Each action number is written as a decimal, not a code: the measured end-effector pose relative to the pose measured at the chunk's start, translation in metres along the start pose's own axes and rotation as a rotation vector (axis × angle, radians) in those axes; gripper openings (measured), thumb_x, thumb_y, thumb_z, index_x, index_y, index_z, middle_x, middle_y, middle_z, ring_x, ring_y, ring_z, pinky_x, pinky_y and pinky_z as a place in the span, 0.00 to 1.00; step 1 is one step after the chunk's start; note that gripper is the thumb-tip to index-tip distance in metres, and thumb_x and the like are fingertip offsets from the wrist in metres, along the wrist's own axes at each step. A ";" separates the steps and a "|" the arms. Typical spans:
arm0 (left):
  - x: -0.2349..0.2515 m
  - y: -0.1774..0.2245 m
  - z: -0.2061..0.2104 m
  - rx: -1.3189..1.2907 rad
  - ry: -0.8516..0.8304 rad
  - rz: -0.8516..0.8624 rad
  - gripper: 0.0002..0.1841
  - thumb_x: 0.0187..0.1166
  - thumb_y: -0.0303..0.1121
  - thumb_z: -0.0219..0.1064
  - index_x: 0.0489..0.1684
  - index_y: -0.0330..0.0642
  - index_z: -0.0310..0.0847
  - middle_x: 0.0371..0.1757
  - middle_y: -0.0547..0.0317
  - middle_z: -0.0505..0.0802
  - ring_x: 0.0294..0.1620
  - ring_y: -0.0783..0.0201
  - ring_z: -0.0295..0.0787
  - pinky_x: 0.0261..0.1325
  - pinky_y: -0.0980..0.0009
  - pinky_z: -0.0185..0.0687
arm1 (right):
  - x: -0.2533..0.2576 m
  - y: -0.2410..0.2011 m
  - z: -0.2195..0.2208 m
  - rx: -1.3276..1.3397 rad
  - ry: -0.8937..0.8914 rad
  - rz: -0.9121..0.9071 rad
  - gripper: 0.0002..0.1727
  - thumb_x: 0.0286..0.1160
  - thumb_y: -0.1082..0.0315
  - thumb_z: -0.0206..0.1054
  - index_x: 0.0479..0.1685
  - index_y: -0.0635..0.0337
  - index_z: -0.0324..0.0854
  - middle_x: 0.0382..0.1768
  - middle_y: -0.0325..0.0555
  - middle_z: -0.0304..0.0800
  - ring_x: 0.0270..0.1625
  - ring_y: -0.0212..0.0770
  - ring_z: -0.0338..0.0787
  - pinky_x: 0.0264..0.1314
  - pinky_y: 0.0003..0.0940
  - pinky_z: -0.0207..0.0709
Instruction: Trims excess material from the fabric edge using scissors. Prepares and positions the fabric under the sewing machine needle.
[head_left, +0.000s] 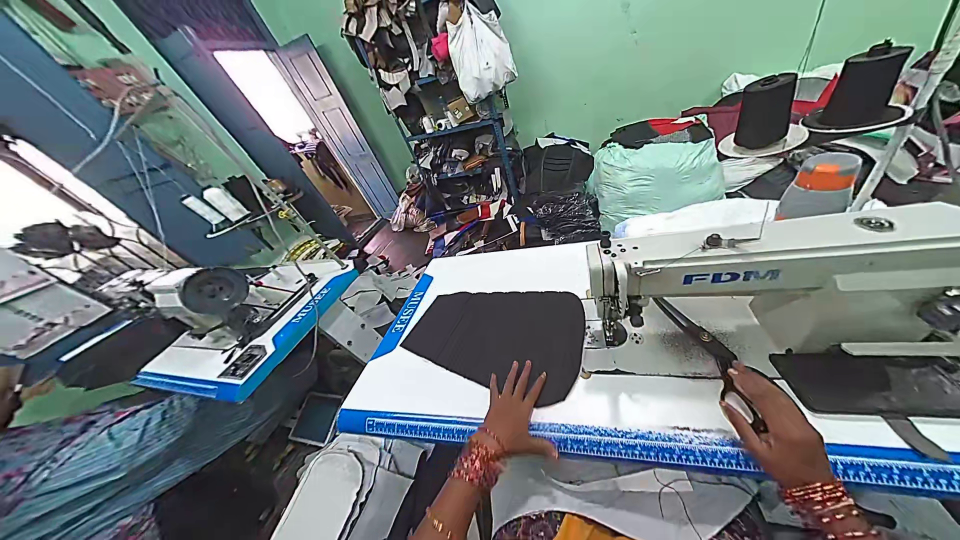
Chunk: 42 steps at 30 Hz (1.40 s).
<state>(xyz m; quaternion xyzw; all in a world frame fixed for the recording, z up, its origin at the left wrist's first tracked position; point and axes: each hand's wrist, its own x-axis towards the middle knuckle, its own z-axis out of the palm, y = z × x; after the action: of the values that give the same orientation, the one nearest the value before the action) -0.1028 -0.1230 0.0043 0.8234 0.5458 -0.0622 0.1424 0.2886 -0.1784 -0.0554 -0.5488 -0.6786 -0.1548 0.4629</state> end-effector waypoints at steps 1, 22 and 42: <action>-0.019 -0.001 0.013 0.013 0.065 0.039 0.61 0.56 0.61 0.83 0.96 0.54 0.52 0.97 0.40 0.49 0.97 0.34 0.36 0.85 0.21 0.30 | 0.000 -0.001 -0.001 0.009 0.016 -0.003 0.33 0.78 0.51 0.57 0.62 0.78 0.83 0.65 0.74 0.86 0.67 0.74 0.87 0.71 0.60 0.78; -0.169 0.047 -0.083 -1.709 0.840 0.460 0.20 0.75 0.63 0.64 0.52 0.66 0.92 0.46 0.73 1.00 0.49 0.76 0.97 0.56 0.73 0.93 | 0.106 -0.215 -0.056 1.409 -0.169 0.576 0.10 0.82 0.71 0.56 0.57 0.52 0.73 0.41 0.14 0.94 0.46 0.13 0.92 0.56 0.16 0.86; -0.195 0.063 -0.087 -0.704 1.548 0.418 0.13 0.89 0.47 0.57 0.63 0.74 0.83 0.59 1.00 0.90 0.60 0.95 0.84 0.64 0.91 0.80 | 0.000 -0.256 0.037 0.593 -0.328 -0.706 0.30 0.83 0.39 0.53 0.72 0.46 0.81 0.79 0.43 0.80 0.88 0.50 0.69 0.87 0.58 0.56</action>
<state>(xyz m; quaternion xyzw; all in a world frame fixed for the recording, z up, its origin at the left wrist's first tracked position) -0.1270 -0.2916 0.1485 0.6257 0.3146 0.7137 -0.0136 0.0448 -0.2413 0.0015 -0.1471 -0.9021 -0.0139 0.4055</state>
